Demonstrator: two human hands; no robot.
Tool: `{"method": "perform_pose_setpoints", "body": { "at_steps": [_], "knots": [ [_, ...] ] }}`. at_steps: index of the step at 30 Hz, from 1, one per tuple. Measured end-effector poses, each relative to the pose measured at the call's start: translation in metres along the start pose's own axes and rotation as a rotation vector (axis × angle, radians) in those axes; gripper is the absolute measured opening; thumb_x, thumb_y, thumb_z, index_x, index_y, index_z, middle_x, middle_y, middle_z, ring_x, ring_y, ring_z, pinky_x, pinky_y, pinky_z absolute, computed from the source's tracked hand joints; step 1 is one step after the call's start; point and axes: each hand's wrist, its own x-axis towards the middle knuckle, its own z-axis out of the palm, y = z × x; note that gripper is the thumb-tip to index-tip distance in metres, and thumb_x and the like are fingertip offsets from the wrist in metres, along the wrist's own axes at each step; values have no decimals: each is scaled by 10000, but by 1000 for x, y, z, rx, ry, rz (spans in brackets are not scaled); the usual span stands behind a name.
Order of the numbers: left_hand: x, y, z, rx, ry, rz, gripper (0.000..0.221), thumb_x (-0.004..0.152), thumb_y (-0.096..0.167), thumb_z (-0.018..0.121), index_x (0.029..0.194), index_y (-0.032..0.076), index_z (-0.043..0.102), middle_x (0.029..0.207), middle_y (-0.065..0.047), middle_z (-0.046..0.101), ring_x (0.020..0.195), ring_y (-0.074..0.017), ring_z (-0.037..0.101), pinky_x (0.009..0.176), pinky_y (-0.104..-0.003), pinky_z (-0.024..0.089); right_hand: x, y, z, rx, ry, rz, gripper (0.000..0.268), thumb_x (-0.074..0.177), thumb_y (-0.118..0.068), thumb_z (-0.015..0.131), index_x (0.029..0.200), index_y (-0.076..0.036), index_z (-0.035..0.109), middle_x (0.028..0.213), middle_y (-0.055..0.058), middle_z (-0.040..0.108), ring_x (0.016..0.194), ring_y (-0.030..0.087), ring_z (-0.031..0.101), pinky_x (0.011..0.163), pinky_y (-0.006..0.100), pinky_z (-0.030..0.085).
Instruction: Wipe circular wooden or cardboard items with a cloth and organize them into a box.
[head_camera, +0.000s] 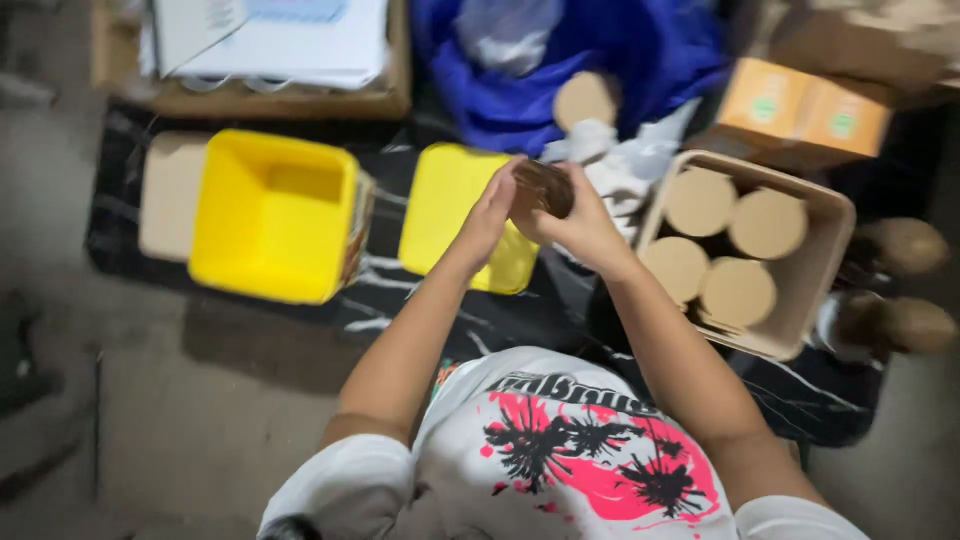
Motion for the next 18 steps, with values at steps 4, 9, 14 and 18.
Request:
{"method": "perform_pose_setpoints", "body": {
  "at_steps": [4, 9, 14, 18],
  "knots": [
    [8, -48, -41, -65, 350, -11, 492, 1081, 432, 447, 1381, 55, 548, 1292, -74, 611, 1189, -184, 578, 1038, -325, 458, 46, 26, 48, -84, -107, -110, 622, 792, -72, 721, 1373, -16, 506, 1230, 123, 634, 1153, 252, 624, 1006, 344, 516],
    [16, -55, -42, 265, 722, 208, 408, 1104, 326, 477, 1386, 34, 521, 1335, -146, 602, 1232, -244, 586, 1074, -370, 455, 78, 56, 78, -491, -124, -309, 517, 802, -19, 723, 1298, -6, 578, 1235, 220, 593, 1172, 407, 604, 1021, 409, 501],
    [14, -64, -31, 388, 665, 314, 427, 1100, 249, 441, 1450, 12, 496, 1474, -188, 534, 1380, -342, 488, 1166, -420, 371, 74, 87, 88, -519, 72, -400, 670, 819, -52, 759, 1399, 18, 430, 1411, 275, 468, 1335, 461, 462, 1146, 469, 387],
    [13, -72, -30, 575, 589, 472, 450, 1121, 205, 404, 1513, -13, 447, 1605, -209, 423, 1528, -391, 348, 1287, -463, 248, 63, 80, 89, -472, 157, -385, 736, 932, -126, 780, 1503, 1, 334, 1541, 294, 375, 1445, 465, 389, 1222, 486, 321]
  ]
}}
